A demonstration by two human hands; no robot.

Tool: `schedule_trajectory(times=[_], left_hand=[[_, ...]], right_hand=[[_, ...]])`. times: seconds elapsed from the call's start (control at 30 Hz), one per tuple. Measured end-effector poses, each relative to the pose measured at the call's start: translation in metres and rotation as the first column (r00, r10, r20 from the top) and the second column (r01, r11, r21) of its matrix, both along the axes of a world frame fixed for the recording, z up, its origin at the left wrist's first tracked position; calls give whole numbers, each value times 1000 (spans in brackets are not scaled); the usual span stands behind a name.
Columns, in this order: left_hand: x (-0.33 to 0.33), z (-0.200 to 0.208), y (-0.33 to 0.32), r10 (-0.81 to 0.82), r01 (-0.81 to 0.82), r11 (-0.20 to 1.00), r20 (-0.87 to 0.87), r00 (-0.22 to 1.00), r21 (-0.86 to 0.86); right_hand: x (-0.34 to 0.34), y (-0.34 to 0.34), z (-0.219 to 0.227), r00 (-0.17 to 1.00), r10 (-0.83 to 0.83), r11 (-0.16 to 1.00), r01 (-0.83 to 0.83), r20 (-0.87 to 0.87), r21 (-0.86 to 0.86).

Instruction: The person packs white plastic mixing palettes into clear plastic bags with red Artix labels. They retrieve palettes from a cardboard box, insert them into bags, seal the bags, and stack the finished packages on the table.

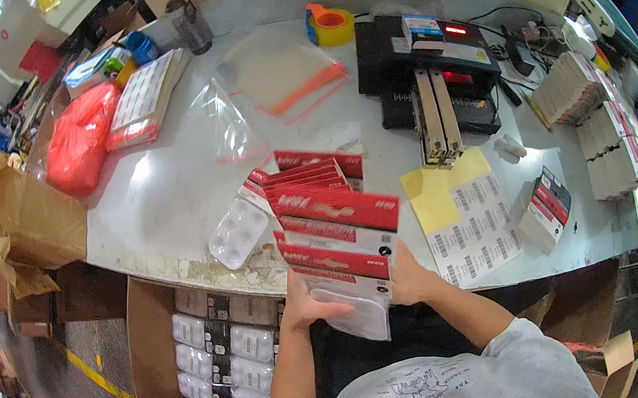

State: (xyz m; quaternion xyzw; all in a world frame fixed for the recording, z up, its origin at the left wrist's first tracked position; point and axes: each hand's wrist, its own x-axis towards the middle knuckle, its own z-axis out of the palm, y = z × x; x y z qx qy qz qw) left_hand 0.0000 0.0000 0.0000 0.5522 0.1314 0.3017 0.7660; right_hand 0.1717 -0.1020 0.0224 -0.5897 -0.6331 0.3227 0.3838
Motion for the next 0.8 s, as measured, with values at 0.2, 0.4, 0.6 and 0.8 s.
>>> schedule_trajectory(times=[0.2, 0.4, 0.6, 0.8], left_hand=[[5, 8, -10, 190, -193, 961, 34, 981, 199], [13, 15, -14, 144, -119, 961, -82, 986, 251], [10, 25, 27, 32, 195, 493, -242, 970, 848], [36, -15, 53, 4, 196, 604, -249, 968, 772]], right_hand=[[9, -16, -2, 769, 58, 997, -83, -636, -10], [7, -14, -1, 952, 166, 923, -58, -258, 381], [48, -1, 15, 983, 184, 910, -180, 26, 373], [66, 22, -14, 975, 140, 923, -191, 171, 335]])
